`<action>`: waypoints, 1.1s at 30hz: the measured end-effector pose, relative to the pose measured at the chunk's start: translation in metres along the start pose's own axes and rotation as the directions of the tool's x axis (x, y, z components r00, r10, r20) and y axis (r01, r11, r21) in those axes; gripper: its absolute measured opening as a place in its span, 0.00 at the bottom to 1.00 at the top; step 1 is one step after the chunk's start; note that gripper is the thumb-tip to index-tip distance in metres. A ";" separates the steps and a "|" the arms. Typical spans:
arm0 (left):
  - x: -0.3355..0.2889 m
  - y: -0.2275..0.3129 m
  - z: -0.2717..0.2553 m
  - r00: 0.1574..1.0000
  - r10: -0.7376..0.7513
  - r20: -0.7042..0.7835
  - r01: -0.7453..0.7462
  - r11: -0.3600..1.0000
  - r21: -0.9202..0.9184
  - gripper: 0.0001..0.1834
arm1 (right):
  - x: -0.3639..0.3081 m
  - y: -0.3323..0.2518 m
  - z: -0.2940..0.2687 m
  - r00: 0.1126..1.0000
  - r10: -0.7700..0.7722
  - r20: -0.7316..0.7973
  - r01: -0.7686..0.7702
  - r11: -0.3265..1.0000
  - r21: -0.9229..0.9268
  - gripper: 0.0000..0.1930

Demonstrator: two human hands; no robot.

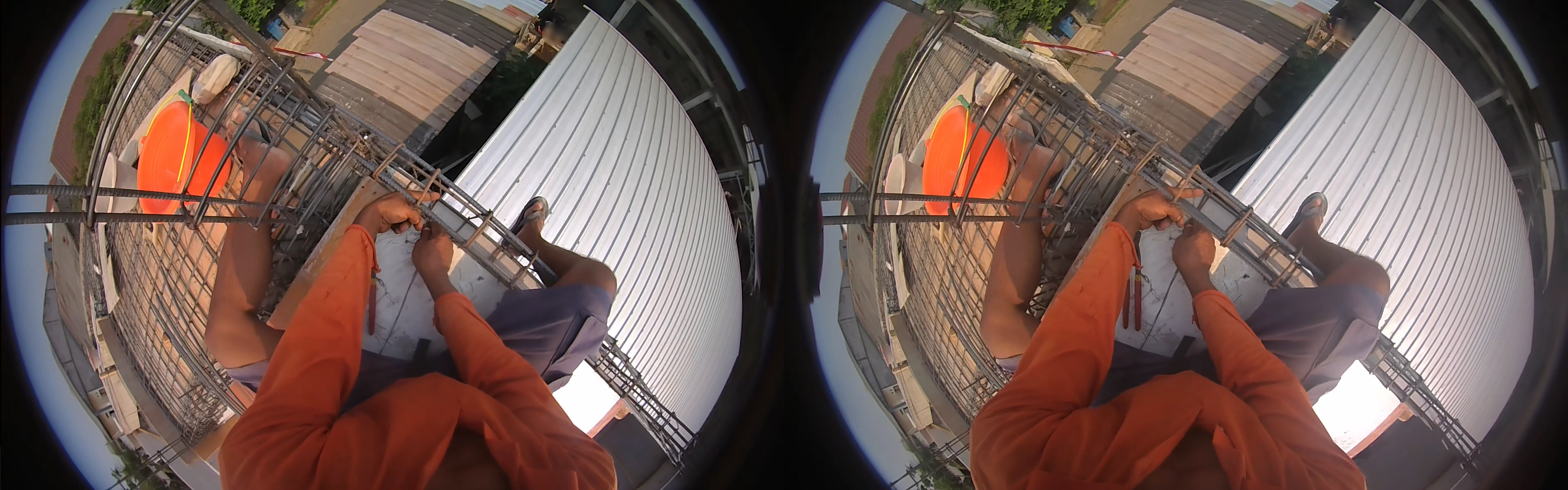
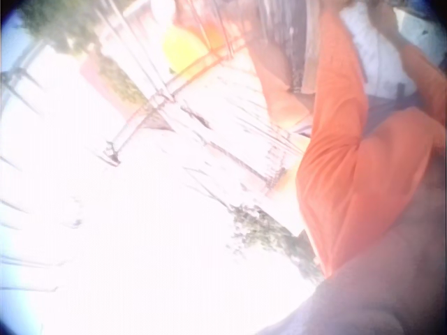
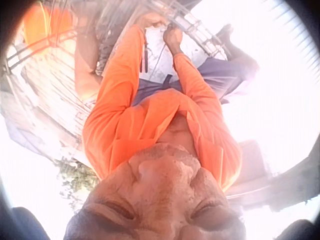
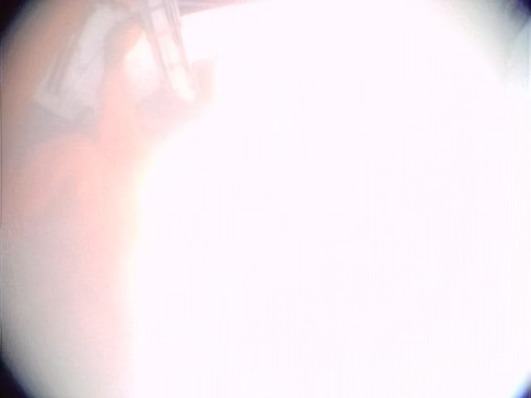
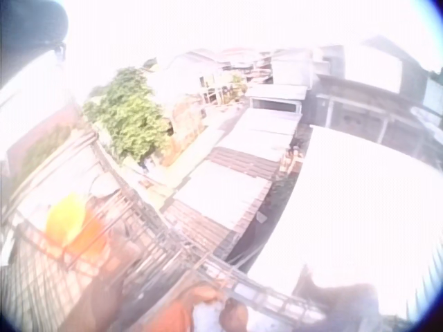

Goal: The person secures a vertical rebar cage by wrapping wire around the junctions and tightening it with pliers.

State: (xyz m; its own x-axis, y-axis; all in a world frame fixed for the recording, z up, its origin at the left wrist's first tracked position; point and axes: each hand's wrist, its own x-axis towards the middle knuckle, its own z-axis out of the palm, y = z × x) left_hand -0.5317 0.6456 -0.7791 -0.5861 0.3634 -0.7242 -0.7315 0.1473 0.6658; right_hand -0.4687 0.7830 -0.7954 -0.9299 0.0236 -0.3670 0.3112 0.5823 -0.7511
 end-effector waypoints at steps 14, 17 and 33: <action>0.007 -0.038 0.016 0.939 0.261 -0.226 -0.327 0.881 -0.343 0.23 | 0.008 0.029 0.007 0.997 -0.081 -0.004 0.081 0.980 0.180 0.14; 0.004 -0.047 0.016 0.908 0.306 -0.286 -0.394 0.854 -0.338 0.17 | -0.014 -0.001 -0.010 0.952 0.222 0.212 -0.293 0.860 0.417 0.13; 0.004 -0.032 0.045 0.845 0.036 -0.534 -0.435 0.628 -0.645 0.13 | 0.016 0.039 0.012 0.961 -0.274 -0.028 0.275 0.961 0.031 0.14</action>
State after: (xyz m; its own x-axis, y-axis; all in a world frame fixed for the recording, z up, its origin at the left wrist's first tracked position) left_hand -0.4948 0.6834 -0.7951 -0.7076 -0.1791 -0.6835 -0.4296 -0.6590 0.6174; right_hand -0.4691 0.7963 -0.8374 -0.9847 -0.1144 -0.1317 0.0494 0.5409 -0.8397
